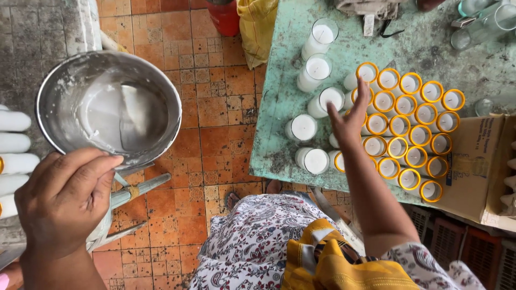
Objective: The person scoops molten wax from a large black pot using a metal cup and pours it into glass candle containers arranged on a table. They repeat this process for multiple containers, placing filled ones back on the table.
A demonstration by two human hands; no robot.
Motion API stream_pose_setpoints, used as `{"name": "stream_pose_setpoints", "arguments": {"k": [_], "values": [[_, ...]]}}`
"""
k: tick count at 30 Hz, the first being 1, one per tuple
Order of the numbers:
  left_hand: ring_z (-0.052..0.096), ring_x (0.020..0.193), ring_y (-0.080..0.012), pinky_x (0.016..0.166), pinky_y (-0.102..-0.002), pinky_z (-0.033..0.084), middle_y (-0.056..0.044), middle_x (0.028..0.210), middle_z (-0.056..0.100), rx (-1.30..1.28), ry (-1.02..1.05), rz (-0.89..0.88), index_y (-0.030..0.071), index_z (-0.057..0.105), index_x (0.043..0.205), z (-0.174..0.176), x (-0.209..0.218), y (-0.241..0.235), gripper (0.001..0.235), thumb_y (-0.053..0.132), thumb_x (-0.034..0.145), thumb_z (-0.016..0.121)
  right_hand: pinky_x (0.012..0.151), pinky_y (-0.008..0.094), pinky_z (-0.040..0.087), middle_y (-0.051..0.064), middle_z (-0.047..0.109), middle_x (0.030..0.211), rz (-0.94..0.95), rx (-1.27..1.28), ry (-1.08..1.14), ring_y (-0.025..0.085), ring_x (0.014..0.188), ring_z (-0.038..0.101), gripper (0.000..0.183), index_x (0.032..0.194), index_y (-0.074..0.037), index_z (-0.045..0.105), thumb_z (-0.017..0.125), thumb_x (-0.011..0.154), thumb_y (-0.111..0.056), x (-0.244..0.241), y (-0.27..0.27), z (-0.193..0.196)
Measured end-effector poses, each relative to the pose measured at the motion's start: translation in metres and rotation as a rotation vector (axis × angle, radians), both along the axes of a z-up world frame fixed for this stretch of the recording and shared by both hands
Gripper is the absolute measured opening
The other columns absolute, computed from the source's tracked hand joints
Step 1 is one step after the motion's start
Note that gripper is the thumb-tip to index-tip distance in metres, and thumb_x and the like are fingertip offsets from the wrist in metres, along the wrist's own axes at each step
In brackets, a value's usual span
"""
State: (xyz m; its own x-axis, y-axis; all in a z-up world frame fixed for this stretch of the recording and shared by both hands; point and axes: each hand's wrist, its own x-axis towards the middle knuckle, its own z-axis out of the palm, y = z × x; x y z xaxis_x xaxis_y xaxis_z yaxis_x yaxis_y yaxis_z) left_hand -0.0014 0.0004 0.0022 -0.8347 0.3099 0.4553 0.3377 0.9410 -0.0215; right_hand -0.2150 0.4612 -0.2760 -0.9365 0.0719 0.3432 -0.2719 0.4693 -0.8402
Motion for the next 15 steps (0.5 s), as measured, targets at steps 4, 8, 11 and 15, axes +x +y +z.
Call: {"name": "stream_pose_setpoints", "arguments": {"k": [4, 8, 11, 15], "values": [[0.061, 0.081, -0.0321, 0.08, -0.044, 0.054, -0.011, 0.111, 0.074, 0.0, 0.018, 0.007, 0.008, 0.082, 0.111, 0.0, 0.0, 0.003, 0.016, -0.008, 0.111, 0.078, 0.116, 0.07, 0.0, 0.01, 0.03, 0.166, -0.084, 0.487, -0.456, 0.035, 0.156, 0.015, 0.114, 0.158, -0.016, 0.021, 0.087, 0.075, -0.058, -0.075, -0.02, 0.011], [0.063, 0.083, -0.031, 0.08, -0.043, 0.054, -0.009, 0.113, 0.074, -0.007, 0.007, 0.055, 0.011, 0.081, 0.112, -0.002, 0.01, 0.005, 0.021, -0.009, 0.108, 0.075, 0.117, 0.072, 0.002, 0.009, 0.023, 0.171, -0.058, 0.672, -0.747, 0.027, 0.158, 0.013, 0.138, 0.161, -0.018, 0.0, 0.09, 0.066, -0.061, -0.111, -0.044, 0.007], [0.063, 0.082, -0.03, 0.078, -0.042, 0.054, -0.01, 0.112, 0.074, 0.001, 0.012, 0.059, 0.008, 0.081, 0.111, 0.004, 0.013, 0.011, 0.014, -0.004, 0.108, 0.075, 0.118, 0.071, 0.004, 0.006, 0.025, 0.169, -0.061, 0.676, -0.792, 0.023, 0.156, 0.02, 0.135, 0.161, -0.017, 0.004, 0.088, 0.066, -0.066, -0.118, -0.052, -0.001], [0.063, 0.081, -0.0282, 0.077, -0.04, 0.055, -0.008, 0.111, 0.074, -0.008, 0.014, 0.091, 0.009, 0.081, 0.111, 0.004, 0.021, 0.01, 0.015, -0.005, 0.108, 0.078, 0.117, 0.066, 0.013, -0.008, 0.035, 0.154, -0.084, 0.652, -0.759, 0.018, 0.147, 0.034, 0.118, 0.151, -0.018, 0.023, 0.091, 0.064, -0.061, -0.122, -0.059, -0.012]]}}
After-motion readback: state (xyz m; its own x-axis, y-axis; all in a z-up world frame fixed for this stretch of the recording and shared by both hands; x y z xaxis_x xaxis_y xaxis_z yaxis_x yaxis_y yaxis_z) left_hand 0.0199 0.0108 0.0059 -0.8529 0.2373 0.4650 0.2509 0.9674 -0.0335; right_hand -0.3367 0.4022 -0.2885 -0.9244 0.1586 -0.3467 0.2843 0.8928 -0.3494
